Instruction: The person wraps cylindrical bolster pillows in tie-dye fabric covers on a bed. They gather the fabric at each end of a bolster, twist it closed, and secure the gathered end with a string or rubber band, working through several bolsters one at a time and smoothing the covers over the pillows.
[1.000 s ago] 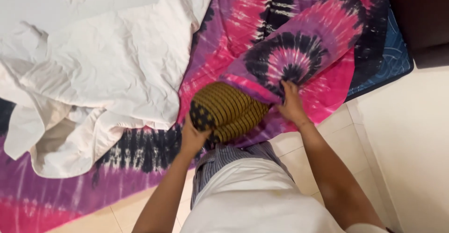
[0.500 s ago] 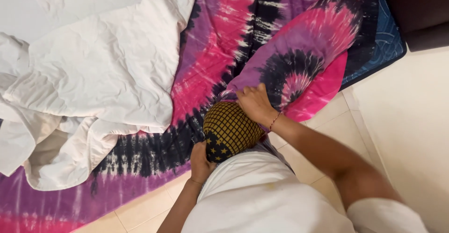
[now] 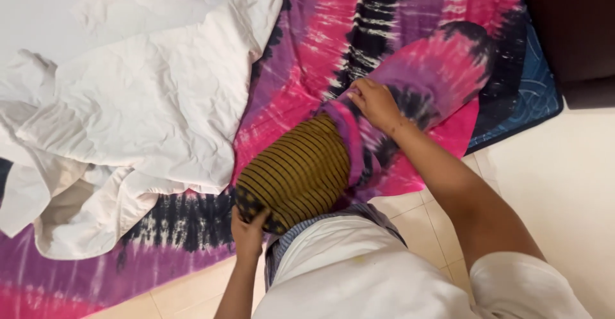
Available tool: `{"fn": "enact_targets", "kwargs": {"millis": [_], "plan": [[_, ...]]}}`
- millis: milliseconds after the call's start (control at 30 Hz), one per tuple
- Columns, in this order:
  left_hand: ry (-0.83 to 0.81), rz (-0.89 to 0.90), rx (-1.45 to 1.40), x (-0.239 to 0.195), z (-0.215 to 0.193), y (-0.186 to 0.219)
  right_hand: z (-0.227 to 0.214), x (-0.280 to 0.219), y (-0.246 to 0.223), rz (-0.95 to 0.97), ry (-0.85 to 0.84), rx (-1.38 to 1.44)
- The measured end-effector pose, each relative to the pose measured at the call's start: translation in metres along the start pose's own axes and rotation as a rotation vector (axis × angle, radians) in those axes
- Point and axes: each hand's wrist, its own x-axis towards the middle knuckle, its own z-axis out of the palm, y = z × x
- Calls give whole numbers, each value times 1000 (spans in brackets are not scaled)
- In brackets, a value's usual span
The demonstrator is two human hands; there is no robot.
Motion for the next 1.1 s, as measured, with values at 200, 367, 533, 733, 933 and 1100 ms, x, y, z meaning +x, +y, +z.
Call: {"fn": "enact_targets", "kwargs": {"millis": [200, 367, 533, 733, 933, 1100], "plan": [[182, -558, -473, 52, -1, -22, 12, -67, -60, 325, -35, 362], [86, -729, -609, 71, -9, -43, 31, -88, -101, 303, 139, 401], [35, -569, -394, 54, -13, 31, 69, -87, -37, 359, -23, 85], [-35, -299, -192, 44, -58, 64, -6, -102, 45, 688, 20, 114], [-126, -100, 540, 46, -128, 14, 107, -229, 63, 573, -506, 61], [-66, 103, 908, 74, -142, -11, 130, -240, 59, 272, -757, 133]]}}
